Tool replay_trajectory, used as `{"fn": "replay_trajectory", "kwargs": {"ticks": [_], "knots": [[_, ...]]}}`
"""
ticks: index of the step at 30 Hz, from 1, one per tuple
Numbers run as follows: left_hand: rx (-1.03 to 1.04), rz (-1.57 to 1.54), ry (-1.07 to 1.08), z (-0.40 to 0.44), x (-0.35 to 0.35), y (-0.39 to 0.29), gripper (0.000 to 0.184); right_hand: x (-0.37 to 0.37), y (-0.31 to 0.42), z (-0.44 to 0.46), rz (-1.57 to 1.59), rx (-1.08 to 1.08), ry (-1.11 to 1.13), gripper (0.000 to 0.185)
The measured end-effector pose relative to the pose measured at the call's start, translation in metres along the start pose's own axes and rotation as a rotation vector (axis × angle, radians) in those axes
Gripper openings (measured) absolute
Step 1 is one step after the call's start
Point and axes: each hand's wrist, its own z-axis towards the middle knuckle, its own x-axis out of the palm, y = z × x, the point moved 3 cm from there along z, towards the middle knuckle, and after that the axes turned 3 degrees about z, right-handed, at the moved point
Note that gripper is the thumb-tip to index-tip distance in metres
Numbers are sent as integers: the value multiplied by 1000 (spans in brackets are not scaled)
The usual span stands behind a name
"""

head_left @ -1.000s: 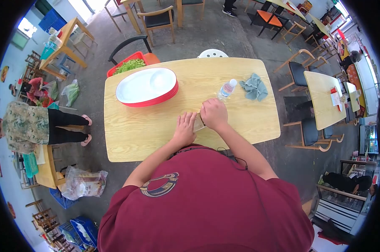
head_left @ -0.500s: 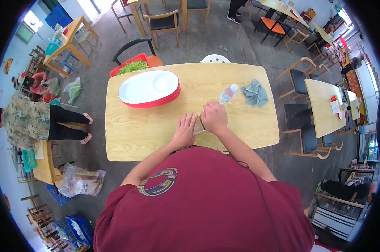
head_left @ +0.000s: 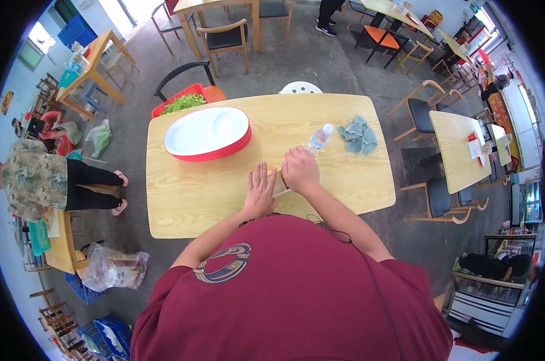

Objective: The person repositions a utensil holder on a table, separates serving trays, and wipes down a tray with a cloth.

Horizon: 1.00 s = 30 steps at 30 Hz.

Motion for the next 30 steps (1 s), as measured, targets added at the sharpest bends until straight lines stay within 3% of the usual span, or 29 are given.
{"fn": "replay_trajectory", "kwargs": {"ticks": [6,11,14,17,23,30], "knots": [[1,66,-9,-1,6,0,102,0,0,-4,-33,6,30,28],[14,-2,-61,0,4,0,98,1,1,-3,-63,48,80,35],[37,-58,-89,1,4,3,95,-4,0,-3,20,56,53,39],[44,-39,-73,2,10,3,94,-14,-11,-5,273,31,-130,45],[26,-104,-115,-2,5,1,95,-53,-39,-36,386,192,-394,45],[-81,-90,-164,12,10,9,97,-44,-85,-111,361,456,-368,42]]}}
